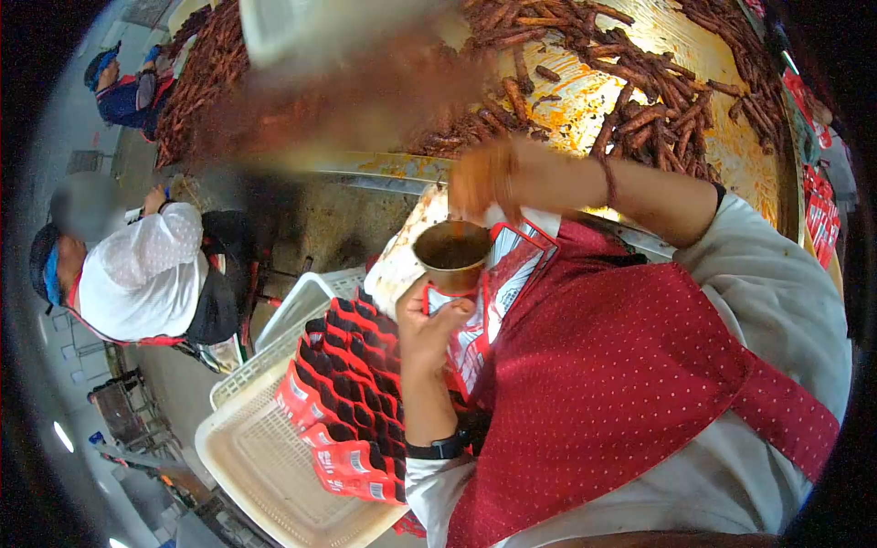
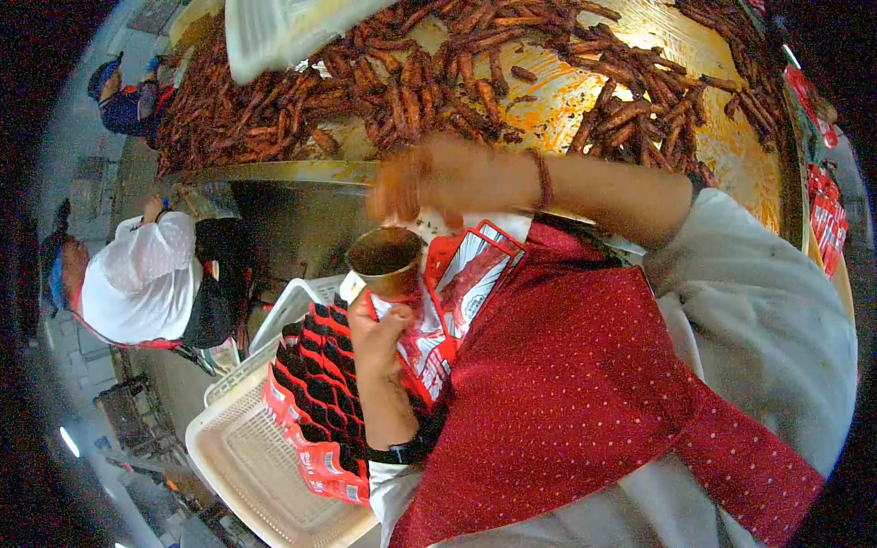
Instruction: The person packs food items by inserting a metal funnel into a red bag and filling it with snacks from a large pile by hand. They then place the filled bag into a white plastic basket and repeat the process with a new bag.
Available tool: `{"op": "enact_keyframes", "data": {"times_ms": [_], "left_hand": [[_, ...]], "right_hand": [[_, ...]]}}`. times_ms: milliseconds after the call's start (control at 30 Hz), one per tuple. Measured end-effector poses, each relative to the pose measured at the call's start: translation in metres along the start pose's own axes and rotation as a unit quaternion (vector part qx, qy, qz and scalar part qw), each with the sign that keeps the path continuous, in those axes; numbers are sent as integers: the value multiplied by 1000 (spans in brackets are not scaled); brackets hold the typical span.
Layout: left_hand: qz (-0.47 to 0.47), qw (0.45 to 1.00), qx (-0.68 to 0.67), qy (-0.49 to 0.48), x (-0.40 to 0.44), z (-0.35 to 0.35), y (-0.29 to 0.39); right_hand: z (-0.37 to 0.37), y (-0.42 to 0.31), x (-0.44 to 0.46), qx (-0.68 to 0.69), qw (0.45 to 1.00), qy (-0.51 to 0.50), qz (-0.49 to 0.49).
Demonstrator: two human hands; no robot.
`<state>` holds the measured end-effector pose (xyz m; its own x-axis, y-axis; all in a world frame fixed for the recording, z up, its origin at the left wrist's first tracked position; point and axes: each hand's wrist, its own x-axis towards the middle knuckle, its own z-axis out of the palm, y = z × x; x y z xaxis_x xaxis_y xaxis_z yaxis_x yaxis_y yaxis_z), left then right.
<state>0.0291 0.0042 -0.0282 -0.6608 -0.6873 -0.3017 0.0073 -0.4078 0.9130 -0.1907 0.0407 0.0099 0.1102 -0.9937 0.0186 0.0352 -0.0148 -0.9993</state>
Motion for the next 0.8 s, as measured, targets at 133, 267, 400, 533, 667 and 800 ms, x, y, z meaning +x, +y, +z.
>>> {"op": "enact_keyframes", "data": {"times_ms": [133,267,400,533,667,800], "left_hand": [[42,998,-24,39,2,-22,-8],[36,998,-9,48,4,-14,-4],[11,999,-23,46,6,-12,-3],[10,999,30,36,14,-9,5],[17,998,50,-27,31,4,13],[22,996,54,-74,43,13,18]], "right_hand": [[-101,112,50,-469,868,71,143],[-98,164,50,-592,786,76,161],[-106,142,43,-343,871,104,335],[-98,81,24,217,910,206,288],[-68,21,10,235,945,196,119],[-19,-21,1,-1,999,37,-6]]}}
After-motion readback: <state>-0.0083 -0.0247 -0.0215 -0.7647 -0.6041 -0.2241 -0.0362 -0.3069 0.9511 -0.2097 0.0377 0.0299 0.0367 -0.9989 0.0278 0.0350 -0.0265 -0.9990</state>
